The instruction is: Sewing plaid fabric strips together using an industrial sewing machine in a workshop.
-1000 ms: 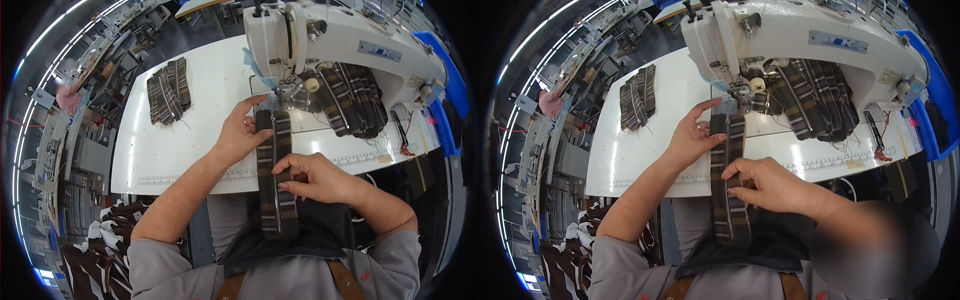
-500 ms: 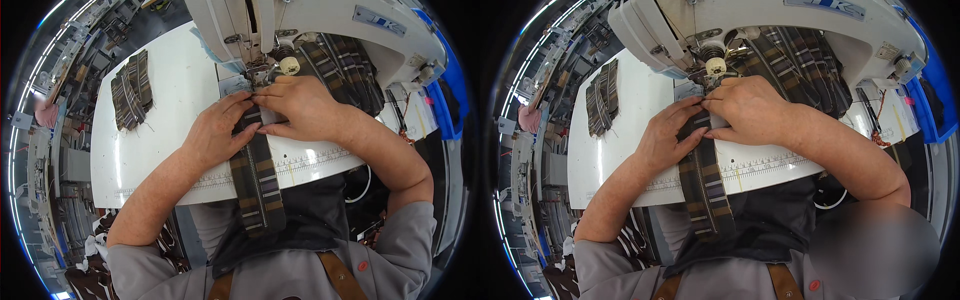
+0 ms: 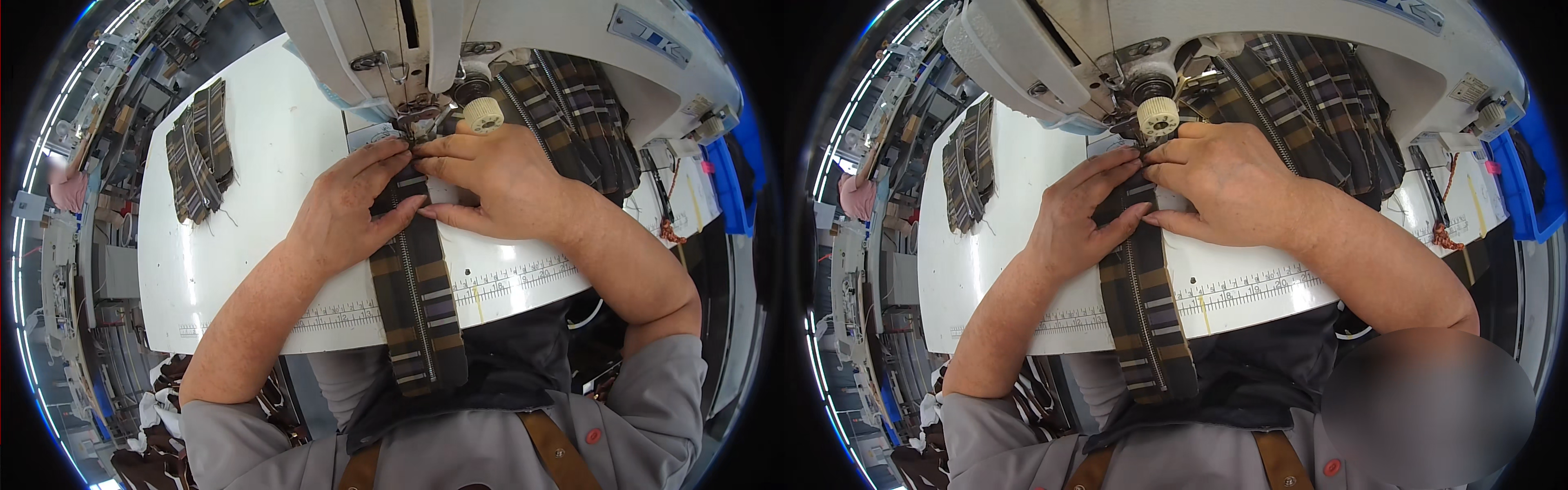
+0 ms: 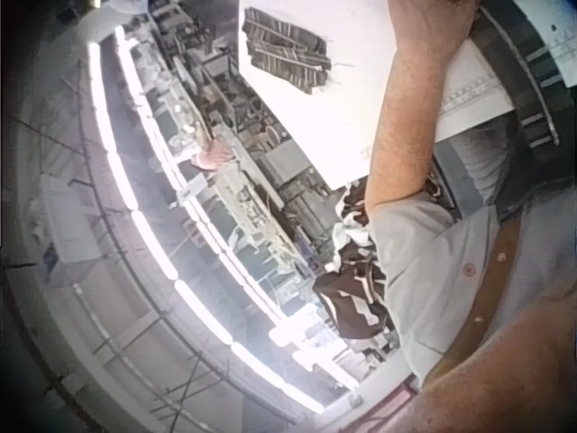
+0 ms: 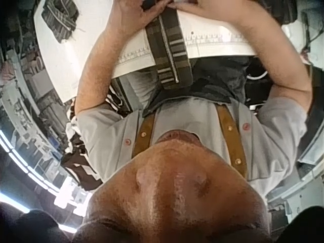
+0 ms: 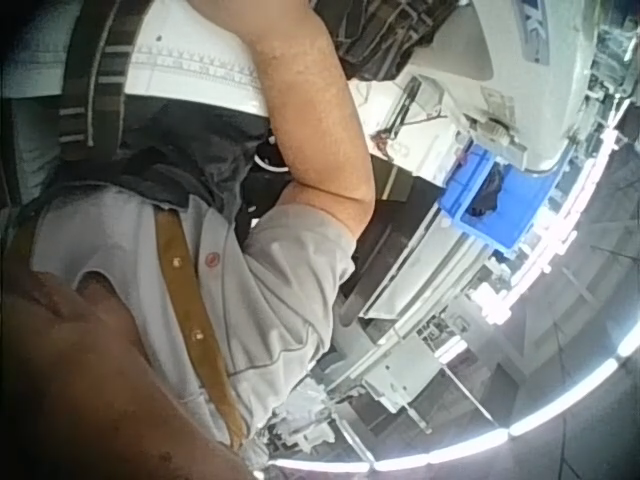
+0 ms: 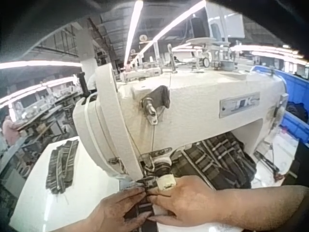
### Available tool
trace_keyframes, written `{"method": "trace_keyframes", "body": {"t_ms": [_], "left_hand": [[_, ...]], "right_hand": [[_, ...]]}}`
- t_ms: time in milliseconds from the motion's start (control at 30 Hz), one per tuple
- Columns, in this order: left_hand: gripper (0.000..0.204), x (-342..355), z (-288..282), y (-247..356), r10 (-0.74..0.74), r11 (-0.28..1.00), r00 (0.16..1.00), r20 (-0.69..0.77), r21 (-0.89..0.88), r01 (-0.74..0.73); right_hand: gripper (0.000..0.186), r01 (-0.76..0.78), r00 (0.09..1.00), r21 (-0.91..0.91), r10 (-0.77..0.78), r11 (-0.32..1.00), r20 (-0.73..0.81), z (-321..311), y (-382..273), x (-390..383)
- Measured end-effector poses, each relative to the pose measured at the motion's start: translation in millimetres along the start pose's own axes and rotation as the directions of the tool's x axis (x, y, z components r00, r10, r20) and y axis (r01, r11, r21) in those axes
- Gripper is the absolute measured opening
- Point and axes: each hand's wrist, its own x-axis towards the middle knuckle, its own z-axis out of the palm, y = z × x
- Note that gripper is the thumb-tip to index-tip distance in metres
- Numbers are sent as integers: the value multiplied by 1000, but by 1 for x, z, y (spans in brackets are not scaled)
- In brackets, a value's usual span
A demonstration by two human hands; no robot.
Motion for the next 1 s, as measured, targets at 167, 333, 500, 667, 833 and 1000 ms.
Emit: {"method": "trace_keyframes", "body": {"t_ms": [167, 333, 500, 667, 833, 1000], "left_hand": [[46, 1, -2, -3, 18, 1000, 1000, 23, 1, -18], [47, -1, -3, -1, 14, 1000, 1000, 26, 8, -14], [47, -1, -3, 1, -10, 1000, 999, 32, -9, 10], [49, 0, -3, -4, 42, 999, 999, 25, 24, -42], [48, 1, -3, 0, -18, 1000, 999, 43, 2, 17], [48, 1, -4, 1, -50, 999, 995, 84, -17, 52]], "right_hand": [[43, -2, 1000, -11, 2, 1000, -10, -1, 0, 1], [45, -9, 1000, -6, 9, 1000, 27, -3, -2, 1], [46, -9, 1000, -9, 9, 1000, 19, -2, -2, 1], [46, -19, 999, -22, 20, 1000, 28, -3, -3, 2], [46, -29, 999, -19, 29, 999, 24, -1, -3, 2], [47, -37, 999, -27, 37, 999, 20, 1, -2, 0]]}}
